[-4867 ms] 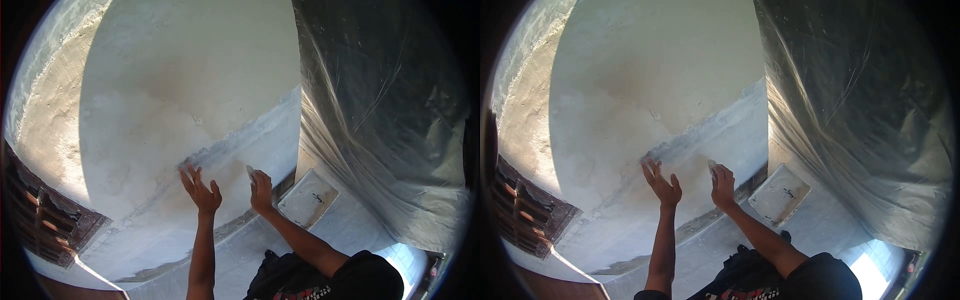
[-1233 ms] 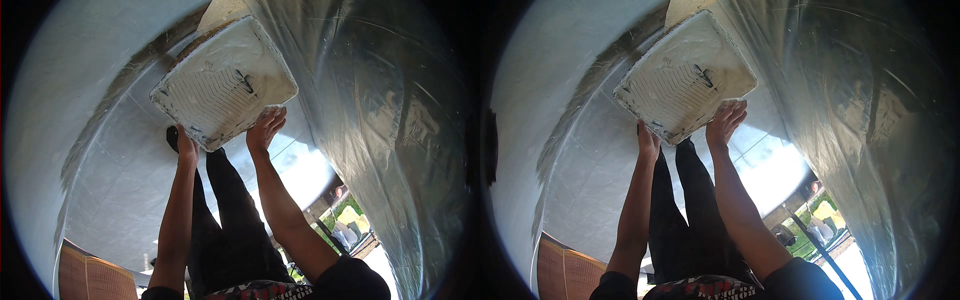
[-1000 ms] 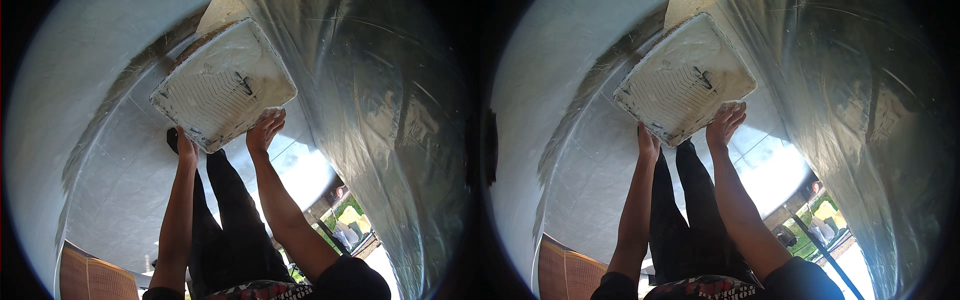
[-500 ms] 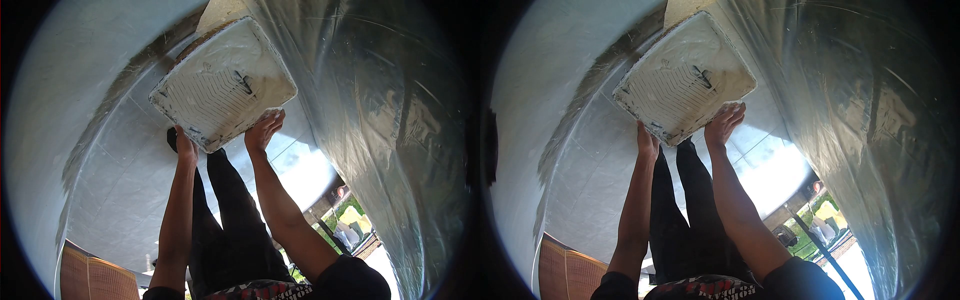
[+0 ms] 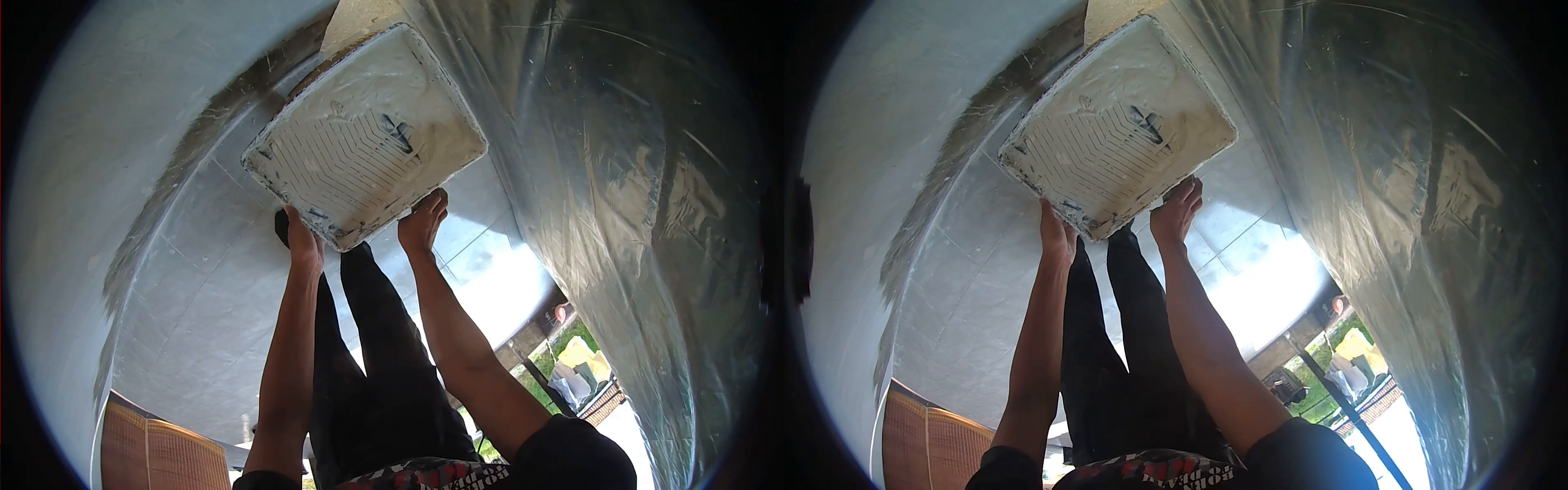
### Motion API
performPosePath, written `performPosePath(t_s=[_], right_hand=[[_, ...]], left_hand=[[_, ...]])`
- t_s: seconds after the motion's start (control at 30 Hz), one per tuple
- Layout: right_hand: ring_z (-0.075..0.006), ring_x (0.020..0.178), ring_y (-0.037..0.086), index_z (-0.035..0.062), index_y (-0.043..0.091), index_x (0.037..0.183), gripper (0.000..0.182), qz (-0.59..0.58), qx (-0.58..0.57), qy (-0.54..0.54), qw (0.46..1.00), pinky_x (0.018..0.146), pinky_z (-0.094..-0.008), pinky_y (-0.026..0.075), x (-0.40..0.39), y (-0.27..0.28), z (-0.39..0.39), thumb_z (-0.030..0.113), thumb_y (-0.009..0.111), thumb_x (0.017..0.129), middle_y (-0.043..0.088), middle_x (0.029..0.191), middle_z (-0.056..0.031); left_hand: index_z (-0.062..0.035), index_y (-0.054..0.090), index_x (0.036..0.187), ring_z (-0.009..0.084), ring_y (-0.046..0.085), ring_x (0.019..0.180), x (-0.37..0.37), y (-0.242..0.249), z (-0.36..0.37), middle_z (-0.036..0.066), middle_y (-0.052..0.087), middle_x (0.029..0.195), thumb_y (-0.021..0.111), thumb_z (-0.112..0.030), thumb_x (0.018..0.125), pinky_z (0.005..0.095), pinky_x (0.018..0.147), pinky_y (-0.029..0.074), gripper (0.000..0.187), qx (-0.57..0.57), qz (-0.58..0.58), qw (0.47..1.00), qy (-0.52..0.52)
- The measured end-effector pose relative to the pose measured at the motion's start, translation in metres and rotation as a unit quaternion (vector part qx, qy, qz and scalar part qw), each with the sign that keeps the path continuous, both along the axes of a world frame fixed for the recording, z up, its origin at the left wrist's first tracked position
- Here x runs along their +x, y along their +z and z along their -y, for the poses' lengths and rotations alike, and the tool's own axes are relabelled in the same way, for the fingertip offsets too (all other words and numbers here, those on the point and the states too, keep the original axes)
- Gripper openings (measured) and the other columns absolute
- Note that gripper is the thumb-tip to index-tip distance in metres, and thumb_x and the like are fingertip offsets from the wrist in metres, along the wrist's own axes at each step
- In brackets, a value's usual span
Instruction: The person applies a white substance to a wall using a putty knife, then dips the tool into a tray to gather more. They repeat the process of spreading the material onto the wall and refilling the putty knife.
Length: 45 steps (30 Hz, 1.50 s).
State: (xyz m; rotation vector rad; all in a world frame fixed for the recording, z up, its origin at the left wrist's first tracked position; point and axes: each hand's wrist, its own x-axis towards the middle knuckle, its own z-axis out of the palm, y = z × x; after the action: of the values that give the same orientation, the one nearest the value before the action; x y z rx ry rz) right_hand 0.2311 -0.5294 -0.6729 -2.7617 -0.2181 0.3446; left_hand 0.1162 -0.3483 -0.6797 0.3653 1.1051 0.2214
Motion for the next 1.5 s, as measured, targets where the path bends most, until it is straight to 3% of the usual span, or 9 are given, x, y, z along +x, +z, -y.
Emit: performPosePath(t_s=[0.13,0.27,0.33,0.53,0.77,0.87,0.97,1.2,1.5], right_hand=[[-0.0437,0.126,0.042,-0.0023,0.030,0.135,0.066,-0.095,0.012,-0.147,0.985,0.107,-0.0537,0.032,-0.015,-0.006,0.019,-0.009,0.058,0.076,0.034,0.141,-0.0255],[-0.0317,0.110,0.061,0.0094,0.031,0.139,0.058,-0.238,0.268,-0.413,0.837,0.072,-0.0404,0.060,-0.001,0.027,0.033,-0.009,0.043,0.085,0.049,0.132,-0.0181],[-0.0365,0.115,0.060,0.0074,0.039,0.140,0.067,-0.322,0.471,-0.387,0.724,0.086,-0.0516,0.058,0.008,0.054,0.050,-0.006,0.051,0.076,0.052,0.135,-0.0138],[-0.0412,0.125,0.055,0.0007,0.043,0.141,0.074,-0.384,0.556,-0.323,0.663,0.091,-0.0538,0.053,0.025,0.095,0.053,0.000,0.055,0.068,0.054,0.139,-0.0147],[-0.0380,0.118,0.059,-0.0010,0.044,0.138,0.064,-0.341,0.524,-0.345,0.700,0.093,-0.0522,0.050,0.028,0.080,0.036,0.002,0.057,0.076,0.059,0.126,-0.0139],[-0.0335,0.110,0.062,0.0035,0.044,0.138,0.051,-0.307,0.523,-0.369,0.705,0.088,-0.0480,0.050,0.032,0.071,0.022,0.014,0.057,0.089,0.060,0.121,-0.0121],[-0.0269,0.105,0.062,0.0098,0.045,0.134,0.042,-0.254,0.506,-0.403,0.719,0.080,-0.0443,0.050,0.030,0.071,0.006,0.037,0.041,0.102,0.061,0.120,-0.0096],[-0.0235,0.100,0.062,0.0110,0.040,0.140,0.046,-0.212,0.514,-0.395,0.731,0.079,-0.0432,0.050,0.020,0.073,-0.019,0.039,0.038,0.103,0.058,0.126,-0.0086],[-0.0217,0.122,0.051,0.0121,0.029,0.151,0.056,-0.162,0.519,-0.391,0.743,0.095,-0.0395,0.045,0.021,0.069,-0.036,0.044,0.034,0.106,0.047,0.143,-0.0094]], left_hand=[[-0.0064,0.018,0.156,0.0292,0.026,0.148,-0.002,-0.001,-0.001,0.013,0.026,0.160,0.020,-0.049,0.108,0.0469,0.120,0.025,0.064,-0.003,-0.011,1.000,-0.003],[-0.0063,0.018,0.156,0.0290,0.027,0.148,-0.002,-0.002,-0.001,0.013,0.026,0.161,0.020,-0.049,0.108,0.0465,0.120,0.025,0.065,-0.002,-0.012,1.000,-0.001],[-0.0063,0.018,0.156,0.0289,0.027,0.148,-0.002,-0.003,-0.001,0.013,0.026,0.161,0.020,-0.049,0.108,0.0464,0.120,0.025,0.065,-0.002,-0.010,1.000,-0.001],[-0.0068,0.018,0.156,0.0288,0.027,0.148,0.001,0.004,-0.003,0.013,0.025,0.161,0.020,-0.050,0.107,0.0467,0.120,0.026,0.065,-0.003,-0.022,1.000,-0.008],[-0.0067,0.019,0.156,0.0297,0.028,0.147,0.004,0.009,-0.004,0.013,0.026,0.160,0.020,-0.049,0.107,0.0480,0.119,0.028,0.065,0.006,-0.017,1.000,-0.007],[-0.0066,0.019,0.156,0.0297,0.028,0.147,0.005,0.009,-0.004,0.013,0.026,0.160,0.020,-0.049,0.107,0.0479,0.119,0.028,0.064,-0.002,-0.017,1.000,0.001],[-0.0067,0.019,0.156,0.0295,0.028,0.147,0.001,0.002,-0.003,0.013,0.026,0.160,0.021,-0.049,0.107,0.0472,0.119,0.028,0.064,-0.008,-0.005,1.000,0.003],[-0.0069,0.018,0.157,0.0293,0.028,0.148,0.004,0.005,-0.001,0.013,0.026,0.161,0.021,-0.049,0.108,0.0470,0.120,0.026,0.064,0.008,-0.008,1.000,0.013],[-0.0069,0.019,0.157,0.0274,0.026,0.148,0.009,0.017,0.000,0.012,0.025,0.161,0.021,-0.048,0.108,0.0440,0.120,0.025,0.064,-0.016,-0.028,0.999,0.016]])
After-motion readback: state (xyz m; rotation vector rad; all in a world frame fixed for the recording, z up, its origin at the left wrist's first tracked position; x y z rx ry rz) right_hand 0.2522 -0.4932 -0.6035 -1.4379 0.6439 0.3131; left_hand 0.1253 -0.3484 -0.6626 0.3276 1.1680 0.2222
